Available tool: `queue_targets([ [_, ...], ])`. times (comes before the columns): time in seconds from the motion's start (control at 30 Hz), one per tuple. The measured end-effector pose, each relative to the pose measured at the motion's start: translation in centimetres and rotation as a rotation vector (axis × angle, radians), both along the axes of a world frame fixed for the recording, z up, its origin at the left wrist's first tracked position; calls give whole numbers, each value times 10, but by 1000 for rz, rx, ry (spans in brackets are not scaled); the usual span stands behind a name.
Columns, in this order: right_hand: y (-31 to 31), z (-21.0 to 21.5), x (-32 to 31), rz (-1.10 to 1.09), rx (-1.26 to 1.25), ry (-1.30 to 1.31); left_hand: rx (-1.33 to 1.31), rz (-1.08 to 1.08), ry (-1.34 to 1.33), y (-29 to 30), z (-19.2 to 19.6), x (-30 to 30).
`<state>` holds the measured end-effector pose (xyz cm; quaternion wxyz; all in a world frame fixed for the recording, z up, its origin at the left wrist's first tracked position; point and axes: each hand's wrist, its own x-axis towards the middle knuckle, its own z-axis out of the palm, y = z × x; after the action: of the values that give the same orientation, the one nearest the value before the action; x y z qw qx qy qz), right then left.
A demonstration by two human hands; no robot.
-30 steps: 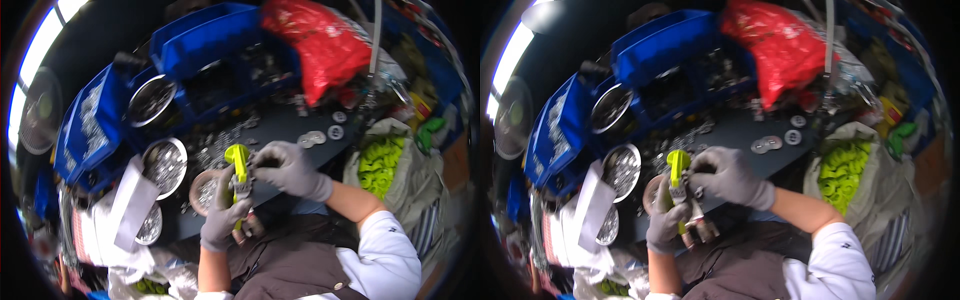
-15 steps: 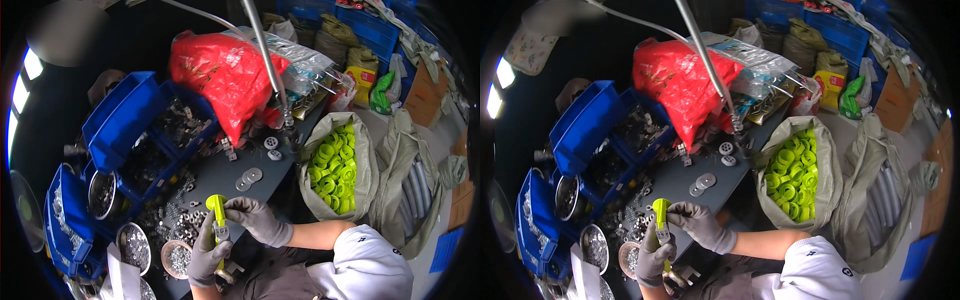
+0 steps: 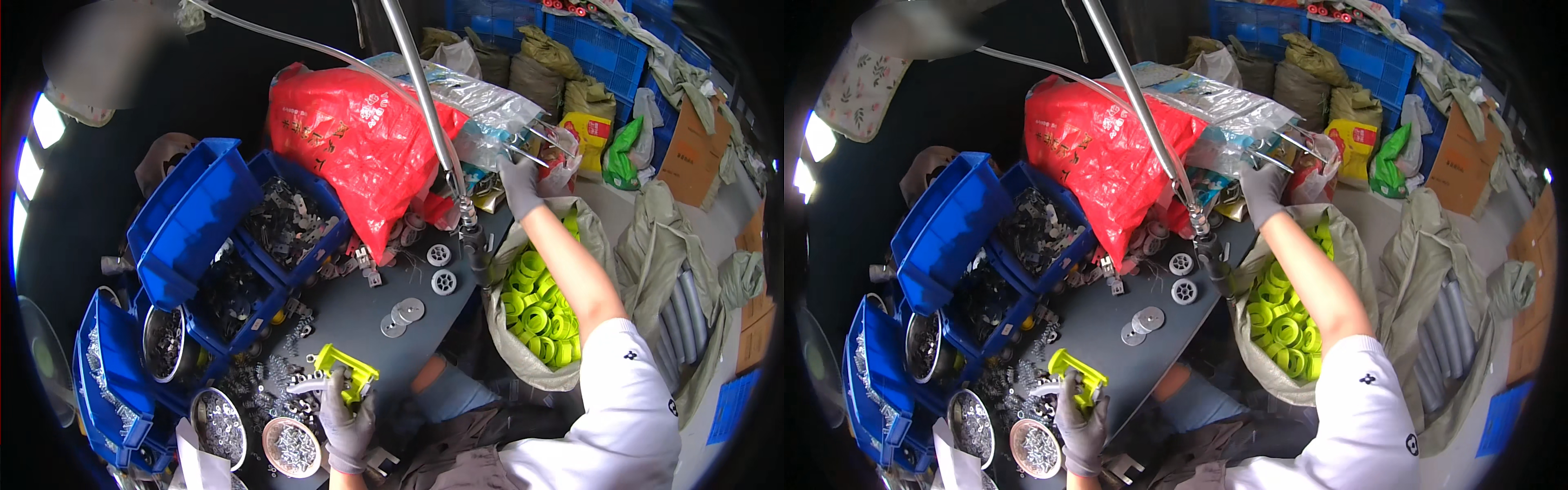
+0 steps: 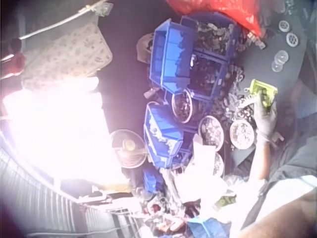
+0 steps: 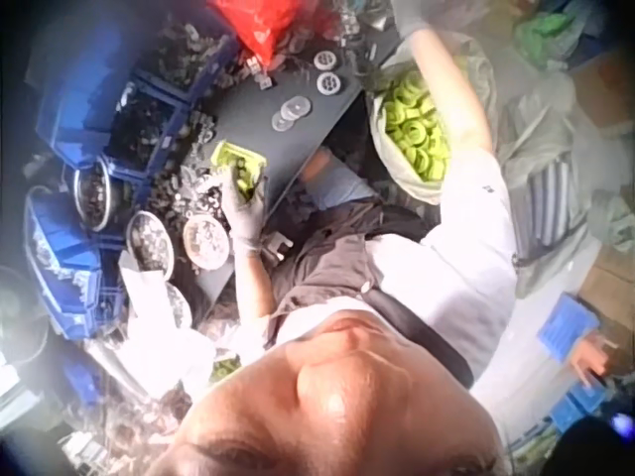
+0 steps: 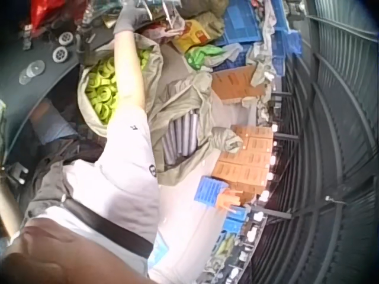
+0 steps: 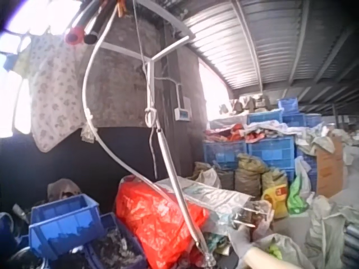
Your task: The person assembles caulking guns by attaching components, driving screws with a power screwdriver, connecting the barrel, affixing a label sticker to the tube, and placing the assembled tool into a plastic bag before storing it in a crate.
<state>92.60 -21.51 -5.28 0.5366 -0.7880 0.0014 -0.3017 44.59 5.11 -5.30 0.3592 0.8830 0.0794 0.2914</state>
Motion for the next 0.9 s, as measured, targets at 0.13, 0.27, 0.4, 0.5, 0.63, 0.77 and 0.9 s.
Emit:
queue_targets([
  [0.13,-31,12,2,271,-1,204,163,-27,65,-2,-4,5],
  [0.27,-77,35,-166,571,-233,23,170,66,44,0,-2,-13],
  [0.4,-187,32,-317,1021,429,716,99,-8,-51,-6,5,0],
  [0.5,-181,36,-337,893,509,956,54,-5,-132,-8,9,-2],
  [0.63,-133,29,-357,620,209,803,-122,125,-232,-7,26,-19],
  [0.77,-80,73,-401,985,-525,-249,-972,27,-211,-6,53,-48],
  [0.9,-31,101,-413,1236,-815,-425,-1338,-120,-224,-4,77,-95],
])
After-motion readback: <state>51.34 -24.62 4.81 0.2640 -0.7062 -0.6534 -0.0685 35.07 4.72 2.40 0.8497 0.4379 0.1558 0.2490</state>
